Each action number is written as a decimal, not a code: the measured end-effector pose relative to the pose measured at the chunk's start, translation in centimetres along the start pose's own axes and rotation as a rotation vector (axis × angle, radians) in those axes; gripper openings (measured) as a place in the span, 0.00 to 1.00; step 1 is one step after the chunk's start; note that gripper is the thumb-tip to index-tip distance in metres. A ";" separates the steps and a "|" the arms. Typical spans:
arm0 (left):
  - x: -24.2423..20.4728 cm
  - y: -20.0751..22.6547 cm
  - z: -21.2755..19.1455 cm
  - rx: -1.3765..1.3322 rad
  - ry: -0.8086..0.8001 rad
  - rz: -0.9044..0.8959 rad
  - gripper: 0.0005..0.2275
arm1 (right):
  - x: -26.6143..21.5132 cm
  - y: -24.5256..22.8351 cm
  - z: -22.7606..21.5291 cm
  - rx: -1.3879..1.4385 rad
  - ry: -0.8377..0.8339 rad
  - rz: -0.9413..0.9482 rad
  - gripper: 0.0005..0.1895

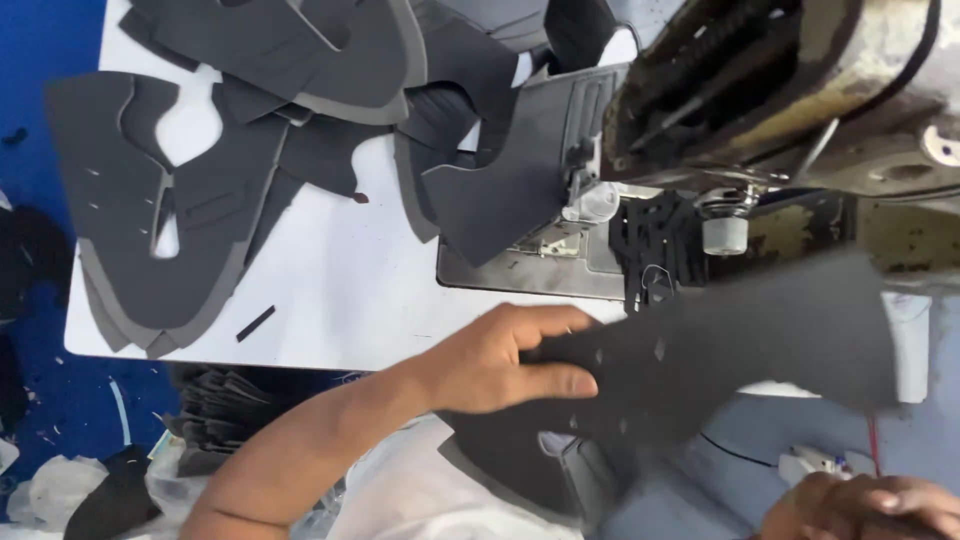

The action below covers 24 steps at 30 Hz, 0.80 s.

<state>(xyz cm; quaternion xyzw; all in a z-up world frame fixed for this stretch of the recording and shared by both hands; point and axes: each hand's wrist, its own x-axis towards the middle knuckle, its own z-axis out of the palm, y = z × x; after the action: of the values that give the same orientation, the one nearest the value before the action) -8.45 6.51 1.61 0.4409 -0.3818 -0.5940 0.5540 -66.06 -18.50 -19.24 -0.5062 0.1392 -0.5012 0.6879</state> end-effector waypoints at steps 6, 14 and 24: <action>1.8 -6.8 -1.0 -0.007 0.241 -0.071 0.17 | 8.8 0.9 32.8 -0.556 0.391 0.612 0.07; 1.4 -5.3 -1.4 0.213 0.330 -0.224 0.15 | 8.9 7.2 40.2 -0.751 0.077 0.610 0.13; 1.9 -4.9 -1.0 0.060 0.301 -0.171 0.16 | 9.2 7.5 40.9 -0.815 0.015 0.582 0.16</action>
<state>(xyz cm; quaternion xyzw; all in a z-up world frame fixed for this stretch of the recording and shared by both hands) -9.11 5.11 -3.54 0.5720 -0.2734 -0.5546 0.5390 -29.16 -3.46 -4.28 -0.6704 0.4641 -0.1968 0.5445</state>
